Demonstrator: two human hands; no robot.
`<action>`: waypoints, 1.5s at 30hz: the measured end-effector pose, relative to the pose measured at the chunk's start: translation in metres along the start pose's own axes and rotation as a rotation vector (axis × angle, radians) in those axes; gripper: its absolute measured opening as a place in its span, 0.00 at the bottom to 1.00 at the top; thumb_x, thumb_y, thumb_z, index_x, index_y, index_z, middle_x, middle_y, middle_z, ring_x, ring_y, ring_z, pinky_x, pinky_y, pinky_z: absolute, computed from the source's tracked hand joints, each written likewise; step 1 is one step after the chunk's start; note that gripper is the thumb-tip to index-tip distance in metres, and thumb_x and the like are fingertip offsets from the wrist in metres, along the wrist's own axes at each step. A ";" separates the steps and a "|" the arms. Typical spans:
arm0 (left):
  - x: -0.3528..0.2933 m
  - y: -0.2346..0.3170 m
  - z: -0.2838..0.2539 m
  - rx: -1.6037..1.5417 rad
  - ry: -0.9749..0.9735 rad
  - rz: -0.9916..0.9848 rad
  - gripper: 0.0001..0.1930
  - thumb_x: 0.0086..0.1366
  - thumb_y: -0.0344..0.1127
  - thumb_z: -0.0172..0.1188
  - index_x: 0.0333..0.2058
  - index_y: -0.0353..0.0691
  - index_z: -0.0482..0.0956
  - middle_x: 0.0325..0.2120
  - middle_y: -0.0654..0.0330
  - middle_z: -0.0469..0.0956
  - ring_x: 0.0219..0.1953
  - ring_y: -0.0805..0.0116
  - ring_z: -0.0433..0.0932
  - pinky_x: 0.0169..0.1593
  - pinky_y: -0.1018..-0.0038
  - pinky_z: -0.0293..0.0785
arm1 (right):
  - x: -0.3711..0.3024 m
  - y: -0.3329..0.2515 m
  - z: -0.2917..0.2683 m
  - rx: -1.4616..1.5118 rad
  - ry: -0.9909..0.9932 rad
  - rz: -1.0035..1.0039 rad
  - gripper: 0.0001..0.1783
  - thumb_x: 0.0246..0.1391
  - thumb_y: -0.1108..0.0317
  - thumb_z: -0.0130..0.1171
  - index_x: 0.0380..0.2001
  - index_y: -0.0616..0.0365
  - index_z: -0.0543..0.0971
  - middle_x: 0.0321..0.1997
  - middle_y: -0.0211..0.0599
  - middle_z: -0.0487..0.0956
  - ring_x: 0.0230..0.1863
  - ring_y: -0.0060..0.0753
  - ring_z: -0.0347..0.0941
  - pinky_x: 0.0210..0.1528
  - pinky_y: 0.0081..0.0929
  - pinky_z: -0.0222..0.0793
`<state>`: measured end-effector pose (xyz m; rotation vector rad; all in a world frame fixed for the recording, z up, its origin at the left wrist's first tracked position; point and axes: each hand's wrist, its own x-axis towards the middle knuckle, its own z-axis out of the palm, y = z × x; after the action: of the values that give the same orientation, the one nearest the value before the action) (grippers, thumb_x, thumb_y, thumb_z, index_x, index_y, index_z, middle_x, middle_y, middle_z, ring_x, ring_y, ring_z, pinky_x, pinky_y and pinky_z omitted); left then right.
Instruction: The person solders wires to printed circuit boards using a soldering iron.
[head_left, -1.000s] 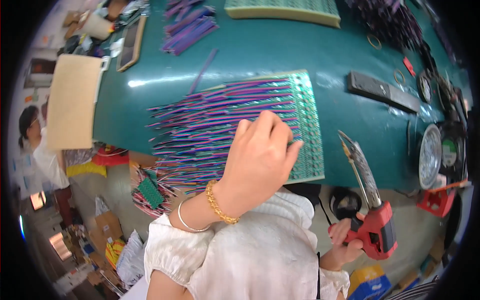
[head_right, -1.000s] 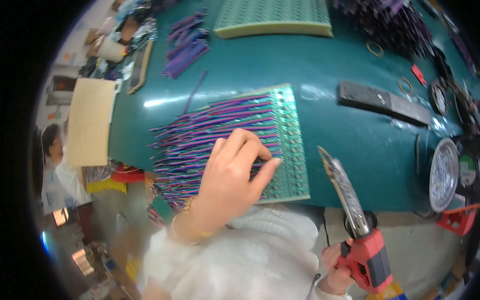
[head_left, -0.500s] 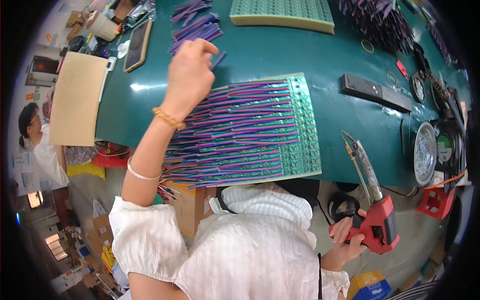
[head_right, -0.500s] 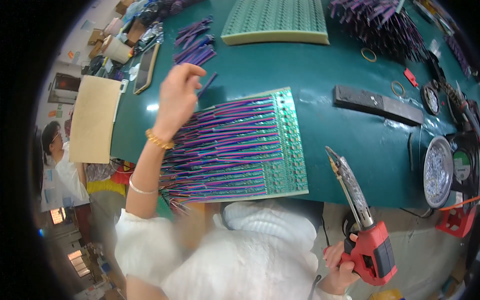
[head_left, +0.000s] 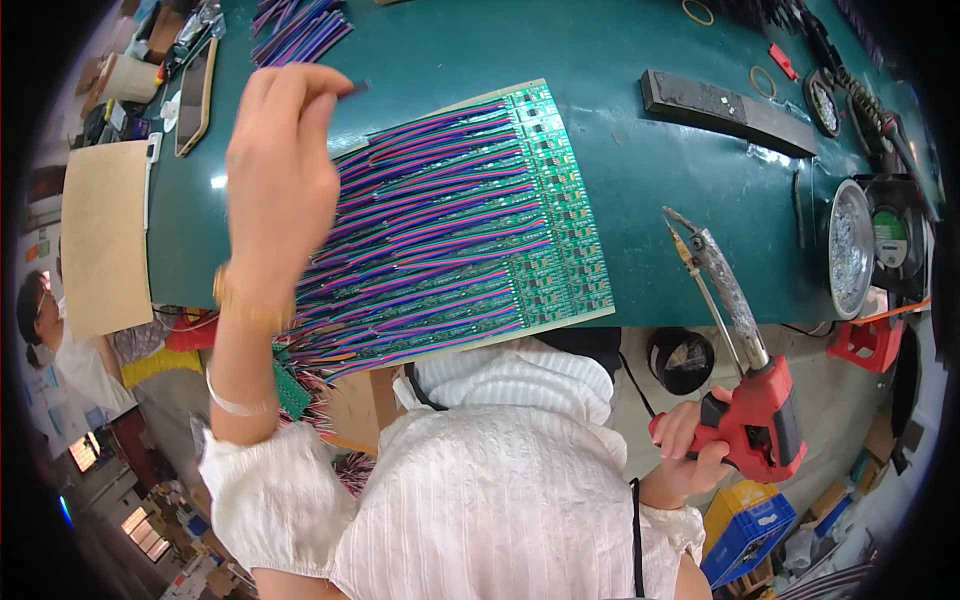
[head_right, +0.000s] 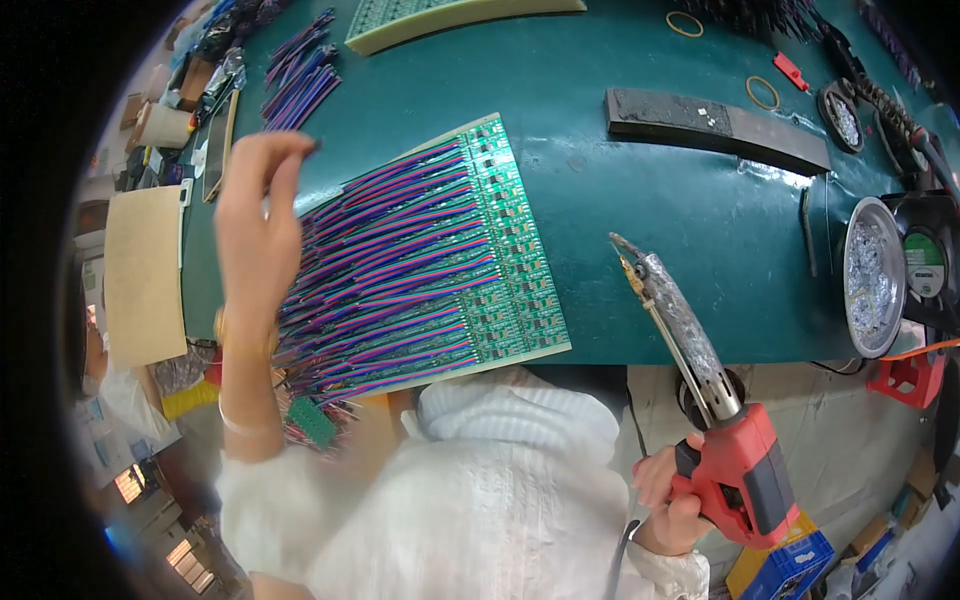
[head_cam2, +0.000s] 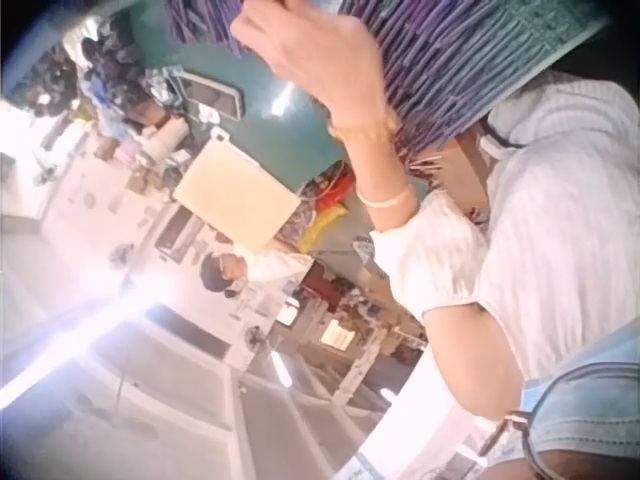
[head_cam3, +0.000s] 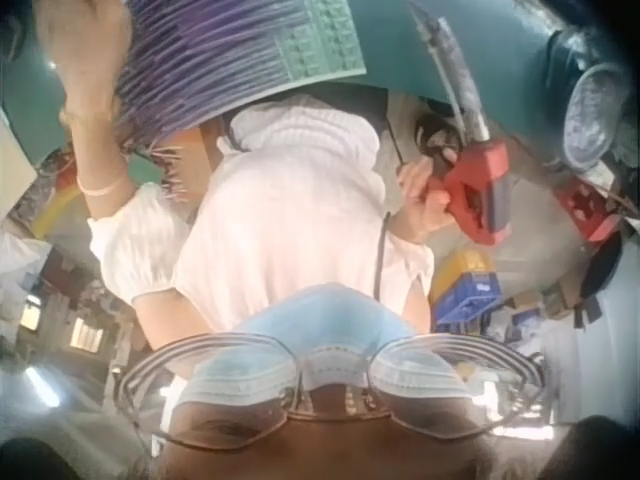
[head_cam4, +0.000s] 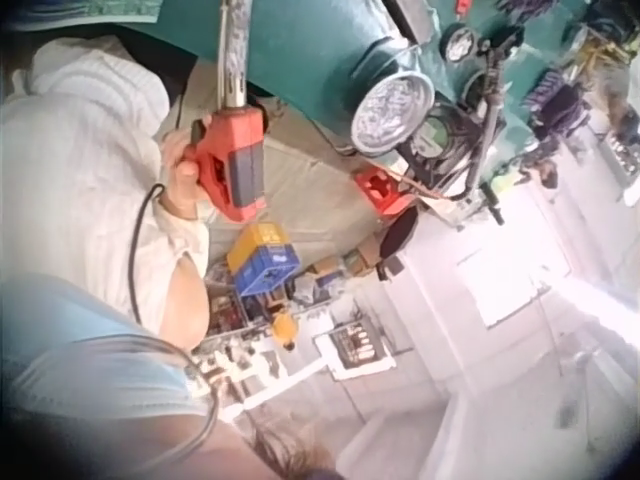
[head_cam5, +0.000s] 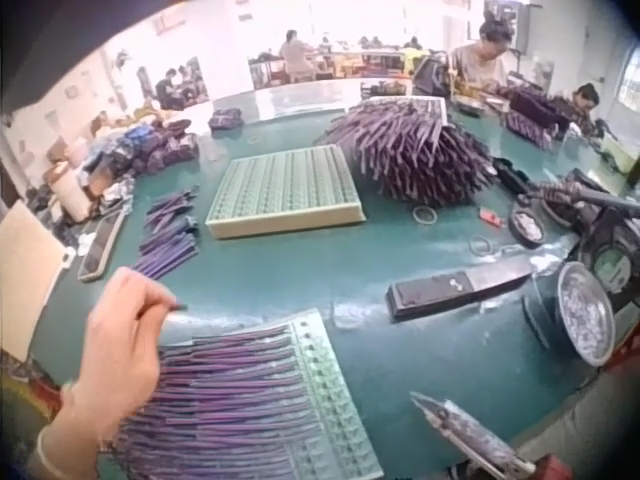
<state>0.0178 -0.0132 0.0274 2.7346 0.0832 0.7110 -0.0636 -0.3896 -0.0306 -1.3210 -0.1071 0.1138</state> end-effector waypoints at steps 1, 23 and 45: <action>-0.006 0.027 -0.010 -0.069 -0.051 0.024 0.06 0.60 0.20 0.54 0.35 0.34 0.76 0.32 0.52 0.73 0.34 0.53 0.74 0.37 0.64 0.71 | -0.001 0.001 0.000 -0.003 0.014 0.006 0.38 0.61 0.44 0.54 0.58 0.70 0.62 0.12 0.26 0.64 0.11 0.21 0.60 0.16 0.22 0.61; -0.059 0.111 0.034 -0.317 -0.237 -0.332 0.06 0.52 0.22 0.62 0.25 0.36 0.73 0.30 0.60 0.71 0.28 0.71 0.70 0.24 0.77 0.61 | 0.000 -0.003 -0.001 0.042 -0.059 0.008 0.40 0.59 0.42 0.55 0.57 0.68 0.62 0.12 0.26 0.65 0.11 0.22 0.61 0.16 0.22 0.62; -0.065 0.113 0.041 -0.240 -0.169 -0.293 0.08 0.49 0.21 0.62 0.25 0.38 0.72 0.31 0.59 0.72 0.28 0.68 0.72 0.22 0.75 0.63 | -0.006 -0.009 -0.038 -0.221 -0.393 0.361 0.07 0.32 0.70 0.56 0.22 0.55 0.74 0.18 0.27 0.75 0.18 0.26 0.72 0.24 0.21 0.68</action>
<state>-0.0212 -0.1407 -0.0013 2.4690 0.3296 0.3800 -0.0638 -0.4296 -0.0309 -1.5148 -0.2179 0.6855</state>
